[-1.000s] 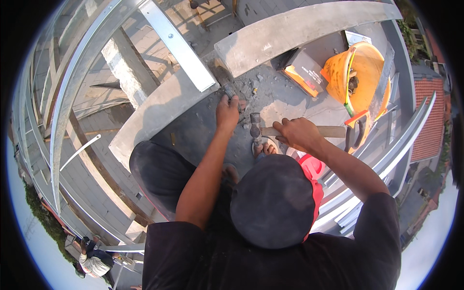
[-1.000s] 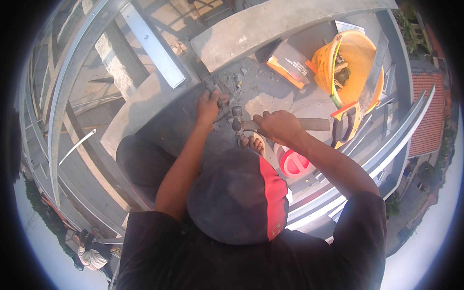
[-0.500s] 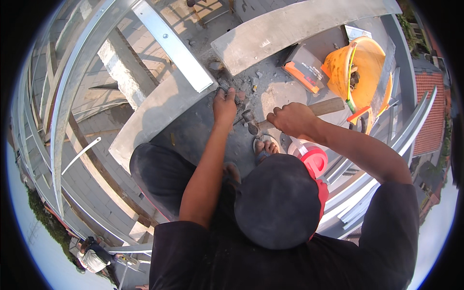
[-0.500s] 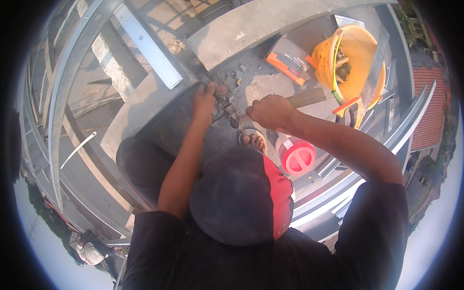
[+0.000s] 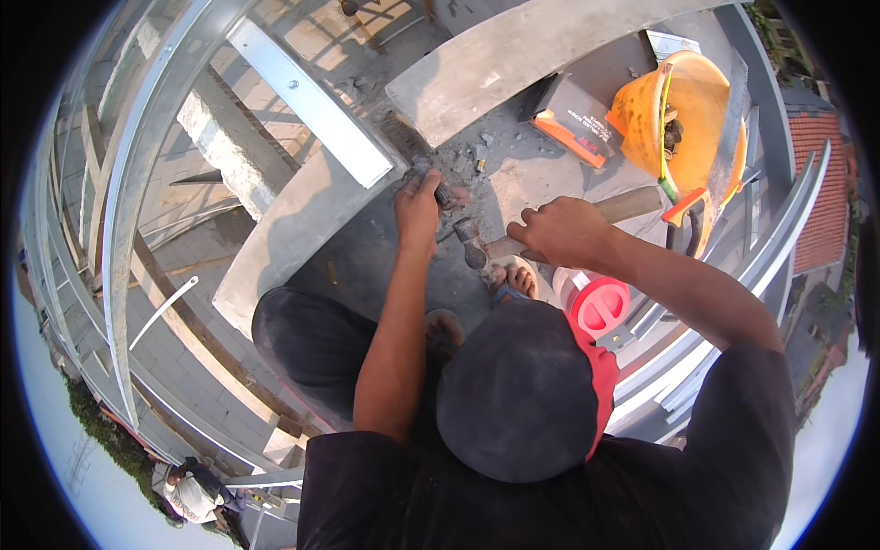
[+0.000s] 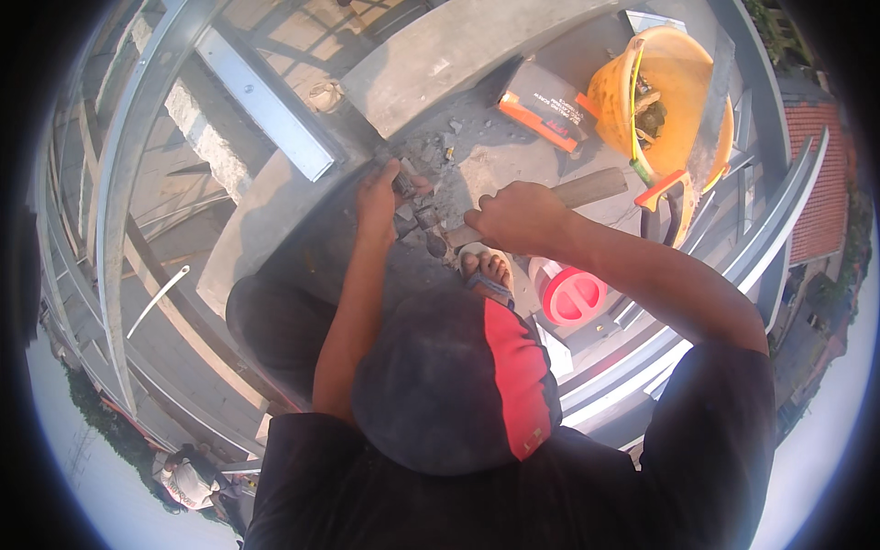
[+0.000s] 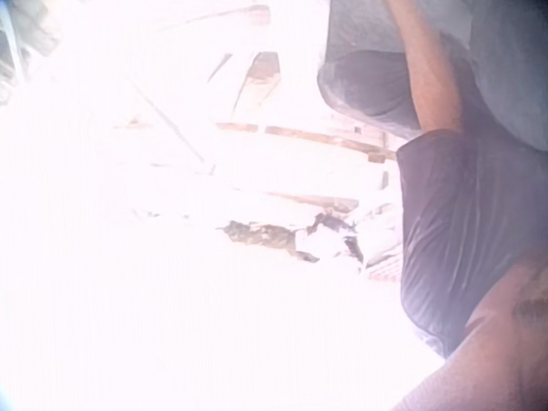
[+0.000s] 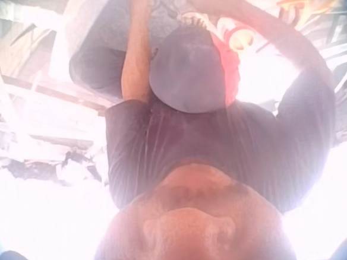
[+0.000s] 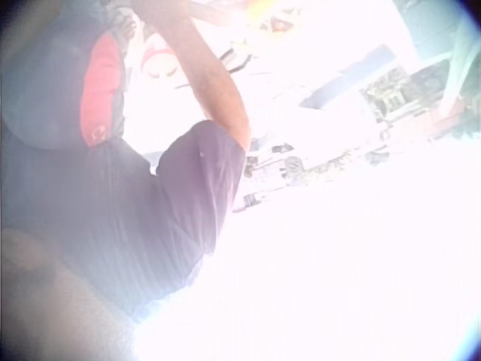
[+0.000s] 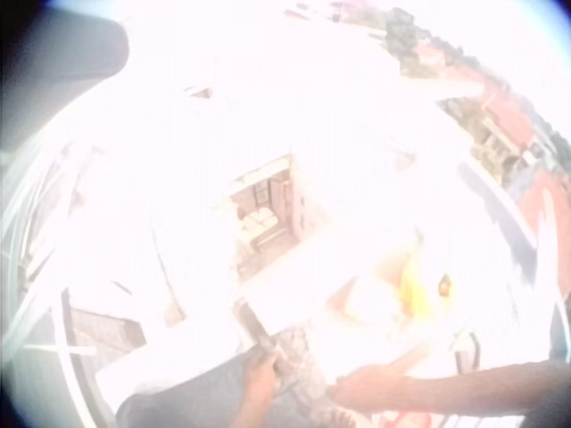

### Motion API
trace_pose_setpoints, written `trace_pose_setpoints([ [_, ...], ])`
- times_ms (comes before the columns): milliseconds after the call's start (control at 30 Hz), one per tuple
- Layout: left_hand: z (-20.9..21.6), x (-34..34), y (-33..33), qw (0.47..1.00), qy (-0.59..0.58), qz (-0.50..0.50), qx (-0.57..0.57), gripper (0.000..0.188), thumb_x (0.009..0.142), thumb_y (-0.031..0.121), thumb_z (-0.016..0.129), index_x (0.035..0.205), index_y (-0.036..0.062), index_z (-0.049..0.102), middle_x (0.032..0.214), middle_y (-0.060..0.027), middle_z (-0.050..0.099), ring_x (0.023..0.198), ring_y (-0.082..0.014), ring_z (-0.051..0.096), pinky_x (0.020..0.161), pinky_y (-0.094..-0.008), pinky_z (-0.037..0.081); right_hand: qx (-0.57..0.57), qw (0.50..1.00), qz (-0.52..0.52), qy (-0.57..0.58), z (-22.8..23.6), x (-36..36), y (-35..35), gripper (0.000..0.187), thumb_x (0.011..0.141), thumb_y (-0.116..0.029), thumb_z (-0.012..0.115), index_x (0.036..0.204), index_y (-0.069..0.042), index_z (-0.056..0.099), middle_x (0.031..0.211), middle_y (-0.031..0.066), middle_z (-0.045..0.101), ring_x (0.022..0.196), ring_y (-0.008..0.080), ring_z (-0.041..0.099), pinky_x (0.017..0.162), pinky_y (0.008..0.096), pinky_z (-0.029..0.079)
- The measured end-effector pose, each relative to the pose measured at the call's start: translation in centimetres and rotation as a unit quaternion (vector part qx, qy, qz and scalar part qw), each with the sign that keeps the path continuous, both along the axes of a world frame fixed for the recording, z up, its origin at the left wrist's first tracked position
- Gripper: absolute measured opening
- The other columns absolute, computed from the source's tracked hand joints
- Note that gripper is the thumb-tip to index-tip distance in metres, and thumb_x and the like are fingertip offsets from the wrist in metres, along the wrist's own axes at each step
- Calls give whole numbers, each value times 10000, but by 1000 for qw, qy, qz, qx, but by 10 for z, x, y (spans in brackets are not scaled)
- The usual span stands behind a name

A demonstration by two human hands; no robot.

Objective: The person assembles a metal frame on a rooftop by positioning metal beams, sawing them to size, and hammering them into place. The person uses a hand saw and hammer to cut and secure the beams.

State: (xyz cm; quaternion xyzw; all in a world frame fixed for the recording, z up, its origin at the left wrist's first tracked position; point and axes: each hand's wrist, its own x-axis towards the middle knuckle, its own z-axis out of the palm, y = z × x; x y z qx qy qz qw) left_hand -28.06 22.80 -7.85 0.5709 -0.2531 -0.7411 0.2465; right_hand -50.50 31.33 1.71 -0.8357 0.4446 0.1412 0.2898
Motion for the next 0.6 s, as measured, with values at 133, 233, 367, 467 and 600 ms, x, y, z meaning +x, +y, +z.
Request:
trace_pose_setpoints([
  [133, 0, 1, -2, 1000, 4, 11, 12, 272, 1069, 224, 545, 1088, -35, 624, 932, -214, 748, 859, -336, 759, 890, -409, 596, 25, 993, 117, -2, 19, -13, -23, 394, 940, -437, 684, 1095, -77, 643, 887, 90, 693, 799, 315, 742, 667, 443, 605],
  [233, -4, 3, 0, 1000, -23, -17, -3, 268, 1070, 231, 548, 1090, -19, 643, 963, -198, 757, 882, -322, 758, 866, -404, 598, 18, 990, 139, 24, 21, -12, -48, 412, 933, -470, 681, 1090, -91, 645, 879, 88, 692, 799, 309, 742, 655, 448, 597],
  [367, -2, 3, -13, 999, -45, -19, -16, 281, 1081, 258, 539, 1098, 2, 653, 999, -178, 769, 918, -296, 755, 853, -398, 589, -19, 998, 65, 1, 3, -15, -48, 420, 936, -499, 670, 1074, -103, 650, 863, 83, 689, 805, 320, 740, 661, 461, 594],
  [467, -10, 8, -9, 997, -71, -43, -5, 327, 1095, 310, 518, 1108, 14, 657, 1018, -169, 775, 943, -278, 752, 871, -388, 565, 9, 995, 99, -8, 7, -15, -39, 413, 939, -501, 669, 1074, -110, 655, 861, 86, 691, 810, 333, 738, 670, 470, 591],
  [600, -14, 2, -10, 999, 3, 53, -1, 414, 1108, 370, 489, 1162, -8, 648, 992, -166, 780, 955, -261, 752, 847, -377, 561, -9, 1000, 25, 4, 0, -9, -53, 414, 939, -503, 671, 1079, -113, 662, 869, 92, 703, 818, 339, 738, 683, 473, 589],
])
